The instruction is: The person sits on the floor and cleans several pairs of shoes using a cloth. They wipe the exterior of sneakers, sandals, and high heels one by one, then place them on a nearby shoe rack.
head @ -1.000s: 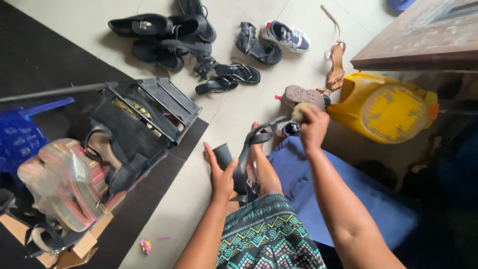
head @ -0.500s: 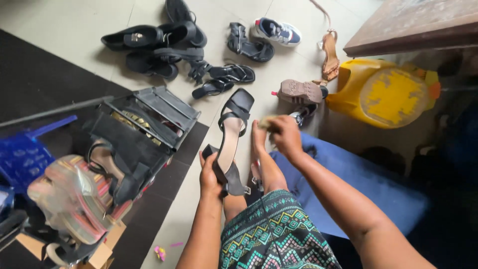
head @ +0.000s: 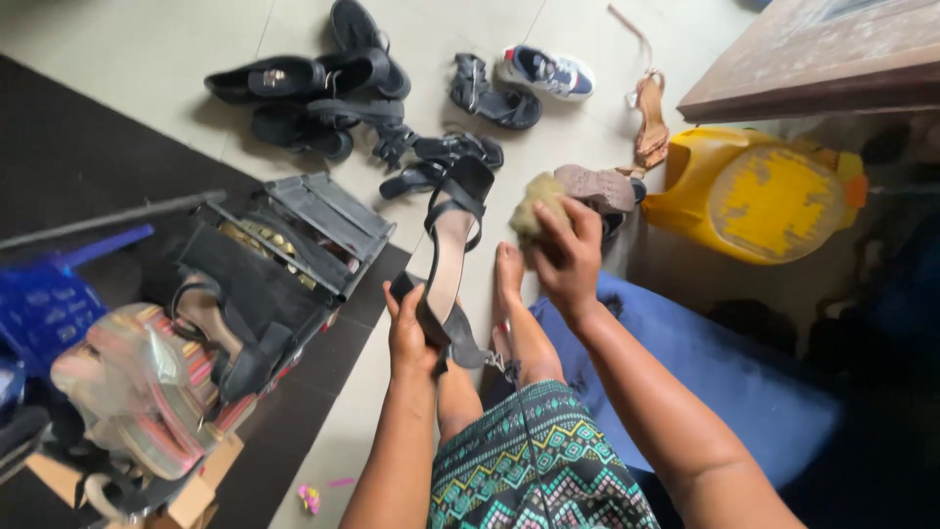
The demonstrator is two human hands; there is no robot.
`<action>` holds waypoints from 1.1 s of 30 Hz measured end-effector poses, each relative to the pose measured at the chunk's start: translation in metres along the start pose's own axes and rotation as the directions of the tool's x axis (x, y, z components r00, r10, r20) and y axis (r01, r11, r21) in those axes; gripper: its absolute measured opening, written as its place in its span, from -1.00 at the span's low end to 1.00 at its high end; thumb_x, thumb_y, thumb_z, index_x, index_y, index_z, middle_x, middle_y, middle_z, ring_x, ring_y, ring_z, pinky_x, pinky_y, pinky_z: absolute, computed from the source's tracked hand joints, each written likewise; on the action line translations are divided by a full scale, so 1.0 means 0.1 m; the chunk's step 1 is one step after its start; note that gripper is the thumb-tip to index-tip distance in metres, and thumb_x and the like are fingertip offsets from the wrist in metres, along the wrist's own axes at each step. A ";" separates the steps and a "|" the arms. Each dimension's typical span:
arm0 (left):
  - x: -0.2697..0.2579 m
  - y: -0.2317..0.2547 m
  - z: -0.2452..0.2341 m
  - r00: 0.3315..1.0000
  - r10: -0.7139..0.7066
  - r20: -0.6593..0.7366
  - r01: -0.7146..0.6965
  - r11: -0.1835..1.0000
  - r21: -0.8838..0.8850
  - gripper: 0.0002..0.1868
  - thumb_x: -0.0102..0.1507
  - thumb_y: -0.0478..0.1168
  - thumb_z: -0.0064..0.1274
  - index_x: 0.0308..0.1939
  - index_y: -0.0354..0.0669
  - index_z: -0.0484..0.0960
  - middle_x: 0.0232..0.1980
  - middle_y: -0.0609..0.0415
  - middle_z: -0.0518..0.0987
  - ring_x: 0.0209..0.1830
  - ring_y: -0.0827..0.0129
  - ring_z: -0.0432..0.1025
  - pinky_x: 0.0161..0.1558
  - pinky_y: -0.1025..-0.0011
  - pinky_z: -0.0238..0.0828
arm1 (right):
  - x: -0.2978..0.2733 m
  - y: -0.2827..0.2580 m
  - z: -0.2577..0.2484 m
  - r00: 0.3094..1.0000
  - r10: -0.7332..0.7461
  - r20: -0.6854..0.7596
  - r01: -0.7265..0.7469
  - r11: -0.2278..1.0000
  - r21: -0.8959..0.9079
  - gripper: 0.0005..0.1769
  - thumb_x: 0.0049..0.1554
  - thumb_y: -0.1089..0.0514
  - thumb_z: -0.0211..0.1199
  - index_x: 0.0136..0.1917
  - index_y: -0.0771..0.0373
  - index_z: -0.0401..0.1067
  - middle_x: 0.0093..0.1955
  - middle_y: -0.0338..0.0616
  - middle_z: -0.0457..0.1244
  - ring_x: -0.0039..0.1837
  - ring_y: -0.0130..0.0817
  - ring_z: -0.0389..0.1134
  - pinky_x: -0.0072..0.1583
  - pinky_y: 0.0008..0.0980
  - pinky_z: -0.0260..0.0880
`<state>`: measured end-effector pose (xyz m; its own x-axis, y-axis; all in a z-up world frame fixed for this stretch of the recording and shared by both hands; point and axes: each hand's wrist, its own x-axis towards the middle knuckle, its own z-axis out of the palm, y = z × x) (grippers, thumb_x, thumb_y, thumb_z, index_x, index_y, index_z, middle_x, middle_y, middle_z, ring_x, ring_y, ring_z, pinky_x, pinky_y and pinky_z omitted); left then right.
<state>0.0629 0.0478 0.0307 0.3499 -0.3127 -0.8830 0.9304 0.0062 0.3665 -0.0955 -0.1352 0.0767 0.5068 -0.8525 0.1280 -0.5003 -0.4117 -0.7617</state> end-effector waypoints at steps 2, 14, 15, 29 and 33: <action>0.01 -0.02 -0.01 1.000 -0.008 -0.004 0.008 1.000 -0.012 0.00 0.25 -0.23 0.09 0.64 0.35 -0.17 0.19 -0.10 0.48 0.08 0.08 0.49 0.00 0.15 0.54 | -0.13 -0.21 -0.01 0.976 -0.142 0.167 0.110 0.977 0.184 -0.34 -0.16 0.33 0.39 0.26 0.18 0.46 0.25 0.12 0.27 0.28 0.13 0.27 0.35 0.02 0.23; -0.59 -0.47 0.62 0.897 0.434 0.082 -0.411 0.753 0.514 0.10 0.24 -0.36 0.18 0.66 0.13 -0.24 0.66 -0.22 -0.35 0.66 0.05 -0.29 0.52 0.13 -0.17 | -0.22 0.49 0.96 0.716 0.628 -0.305 -0.516 0.770 0.376 -0.68 0.06 0.34 0.25 0.06 0.28 0.23 -0.08 -0.05 0.19 -0.06 -0.30 0.24 0.02 -0.34 0.31; -0.60 -0.47 0.62 0.878 0.468 0.097 -0.428 0.679 0.596 0.11 0.24 -0.35 0.21 0.67 0.08 -0.24 0.67 -0.30 -0.32 0.68 0.01 -0.38 0.53 0.12 -0.29 | -0.24 0.61 1.02 0.633 0.746 -0.209 -0.594 0.640 0.487 -0.67 0.07 0.32 0.25 0.08 0.28 0.23 -0.10 -0.08 0.19 -0.10 -0.35 0.21 -0.06 -0.35 0.28; -0.22 0.02 0.26 0.581 0.704 0.409 -0.652 0.102 0.751 -0.21 0.41 -0.05 0.09 0.64 -0.08 0.08 0.46 -0.27 0.33 0.43 -0.11 0.30 0.44 0.15 0.23 | 0.17 -0.10 0.59 0.848 0.305 0.433 -0.449 0.848 0.282 -0.45 -0.05 0.22 0.32 0.25 0.28 0.46 0.05 -0.13 0.34 0.05 -0.35 0.37 0.09 -0.39 0.43; -0.24 0.06 0.21 0.617 0.726 0.303 -0.695 0.323 0.642 -0.20 0.48 0.04 -0.11 0.67 -0.14 -0.10 0.63 -0.31 0.11 0.61 -0.12 0.07 0.52 0.17 0.01 | -0.24 -0.52 0.50 0.838 0.157 0.522 -0.347 0.892 0.289 -0.41 -0.11 0.31 0.29 0.25 0.27 0.53 0.10 0.04 0.32 0.22 -0.16 0.29 0.31 -0.24 0.30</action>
<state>0.0580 0.0351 0.0606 0.8585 -0.4764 -0.1899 -0.0129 -0.3903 0.9206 -0.0463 -0.0774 0.0817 0.7128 -0.6110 -0.3444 -0.4198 0.0217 -0.9073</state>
